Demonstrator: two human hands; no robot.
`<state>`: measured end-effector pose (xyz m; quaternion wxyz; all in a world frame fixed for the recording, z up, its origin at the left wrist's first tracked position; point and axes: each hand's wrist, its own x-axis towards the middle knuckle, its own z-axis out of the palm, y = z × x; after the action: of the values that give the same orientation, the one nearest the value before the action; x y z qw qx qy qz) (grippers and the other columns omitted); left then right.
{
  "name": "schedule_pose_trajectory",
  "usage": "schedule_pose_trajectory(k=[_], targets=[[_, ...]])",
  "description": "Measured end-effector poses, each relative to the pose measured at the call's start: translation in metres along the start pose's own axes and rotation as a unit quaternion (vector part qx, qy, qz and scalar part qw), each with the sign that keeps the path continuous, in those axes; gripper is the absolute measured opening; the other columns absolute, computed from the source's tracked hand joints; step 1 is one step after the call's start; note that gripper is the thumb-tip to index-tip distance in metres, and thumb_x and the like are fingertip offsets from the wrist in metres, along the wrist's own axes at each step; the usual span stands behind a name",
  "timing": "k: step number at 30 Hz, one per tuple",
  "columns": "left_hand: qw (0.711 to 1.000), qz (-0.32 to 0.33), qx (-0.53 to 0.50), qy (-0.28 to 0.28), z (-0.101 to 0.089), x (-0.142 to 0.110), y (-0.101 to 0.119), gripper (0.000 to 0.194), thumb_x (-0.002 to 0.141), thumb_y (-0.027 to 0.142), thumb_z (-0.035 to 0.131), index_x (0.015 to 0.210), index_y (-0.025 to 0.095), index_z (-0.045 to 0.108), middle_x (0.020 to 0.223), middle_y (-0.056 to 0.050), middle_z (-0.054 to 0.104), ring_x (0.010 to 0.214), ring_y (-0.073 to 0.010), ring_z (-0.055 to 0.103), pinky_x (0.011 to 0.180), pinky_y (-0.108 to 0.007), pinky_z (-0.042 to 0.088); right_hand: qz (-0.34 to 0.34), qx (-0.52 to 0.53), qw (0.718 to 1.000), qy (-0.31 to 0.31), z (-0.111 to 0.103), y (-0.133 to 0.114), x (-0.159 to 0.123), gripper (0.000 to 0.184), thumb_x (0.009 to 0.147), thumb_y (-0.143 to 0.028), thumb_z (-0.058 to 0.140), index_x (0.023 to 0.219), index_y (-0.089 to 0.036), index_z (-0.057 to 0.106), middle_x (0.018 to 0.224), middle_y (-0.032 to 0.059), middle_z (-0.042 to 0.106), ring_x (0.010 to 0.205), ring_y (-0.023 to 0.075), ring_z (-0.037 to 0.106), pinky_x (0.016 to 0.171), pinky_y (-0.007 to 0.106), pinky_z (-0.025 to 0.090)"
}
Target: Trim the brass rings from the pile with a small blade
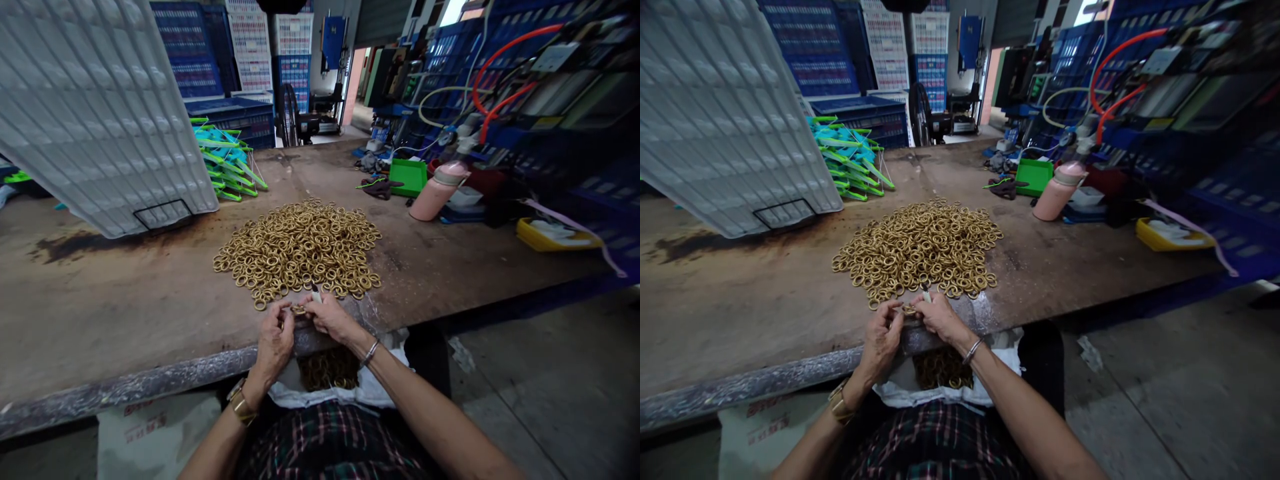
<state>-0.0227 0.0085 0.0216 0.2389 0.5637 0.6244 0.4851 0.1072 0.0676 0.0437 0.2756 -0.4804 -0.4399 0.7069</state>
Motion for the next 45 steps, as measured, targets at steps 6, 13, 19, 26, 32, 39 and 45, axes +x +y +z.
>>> schedule_pose_trajectory(k=[6, 13, 19, 26, 32, 39, 45], targets=[[0.996, 0.057, -0.062, -0.031, 0.003, -0.002, -0.003, 0.018, 0.078, 0.019, 0.052, 0.092, 0.019, 0.062, 0.085, -0.005, 0.068, 0.076, -0.0161, 0.062, 0.072, -0.028, 0.047, 0.037, 0.112, 0.991, -0.059, -0.001, -0.006, -0.003, 0.022, 0.058, -0.027, 0.061, 0.075, -0.017, 0.052, 0.049, -0.0101, 0.046, 0.031, 0.0008, 0.022, 0.032, 0.016, 0.013], [0.992, -0.020, -0.089, -0.081, -0.004, 0.000, 0.011, 0.014, 0.080, 0.024, 0.050, 0.079, 0.017, 0.063, 0.073, -0.002, 0.066, 0.069, -0.0139, 0.058, 0.068, -0.025, 0.045, -0.020, 0.005, 0.999, -0.042, 0.003, -0.002, -0.006, 0.021, 0.068, -0.038, 0.057, 0.069, -0.019, 0.048, 0.051, -0.0092, 0.043, 0.033, 0.0023, 0.023, 0.033, 0.018, 0.015], [0.979, -0.107, -0.156, -0.082, -0.007, 0.001, 0.021, 0.015, 0.074, 0.029, 0.056, 0.072, 0.015, 0.062, 0.063, 0.001, 0.059, 0.060, -0.0111, 0.050, 0.059, -0.022, 0.040, -0.147, -0.189, 0.971, 0.025, 0.006, 0.003, -0.004, 0.021, 0.070, -0.033, 0.051, 0.057, -0.017, 0.045, 0.052, -0.0067, 0.037, 0.050, 0.0065, 0.032, 0.045, 0.019, 0.024], [0.904, -0.260, -0.301, -0.155, -0.011, -0.002, 0.025, 0.030, 0.071, 0.044, 0.061, 0.081, 0.016, 0.056, 0.053, 0.007, 0.047, 0.037, -0.0029, 0.028, 0.036, -0.017, 0.020, -0.132, -0.181, 0.974, 0.017, 0.004, 0.005, -0.001, 0.023, 0.072, -0.033, 0.046, 0.054, -0.018, 0.043, 0.050, -0.0060, 0.039, 0.047, 0.0070, 0.033, 0.045, 0.020, 0.024], [0.872, -0.291, -0.365, -0.148, -0.011, -0.005, 0.027, 0.033, 0.068, 0.046, 0.065, 0.075, 0.016, 0.053, 0.058, 0.006, 0.049, 0.038, -0.0011, 0.030, 0.035, -0.014, 0.020, -0.152, -0.180, 0.972, 0.009, 0.006, 0.006, -0.003, 0.024, 0.075, -0.030, 0.046, 0.055, -0.018, 0.047, 0.051, -0.0045, 0.046, 0.048, 0.0076, 0.037, 0.047, 0.020, 0.027], [0.864, -0.295, -0.383, -0.144, -0.011, -0.006, 0.027, 0.035, 0.067, 0.047, 0.066, 0.075, 0.016, 0.051, 0.057, 0.007, 0.049, 0.038, -0.0012, 0.030, 0.034, -0.014, 0.019, -0.146, -0.158, 0.977, -0.010, 0.007, 0.007, -0.003, 0.025, 0.079, -0.028, 0.043, 0.056, -0.019, 0.045, 0.049, -0.0047, 0.044, 0.048, 0.0080, 0.037, 0.046, 0.019, 0.027], [0.866, -0.289, -0.389, -0.127, -0.012, -0.005, 0.028, 0.037, 0.066, 0.049, 0.066, 0.070, 0.017, 0.048, 0.056, 0.007, 0.048, 0.038, -0.0015, 0.030, 0.034, -0.013, 0.020, -0.220, -0.348, 0.908, 0.078, 0.003, 0.011, -0.006, 0.015, 0.078, -0.014, 0.042, 0.076, -0.017, 0.056, 0.064, -0.0003, 0.055, 0.061, 0.0119, 0.047, 0.057, 0.022, 0.031]])
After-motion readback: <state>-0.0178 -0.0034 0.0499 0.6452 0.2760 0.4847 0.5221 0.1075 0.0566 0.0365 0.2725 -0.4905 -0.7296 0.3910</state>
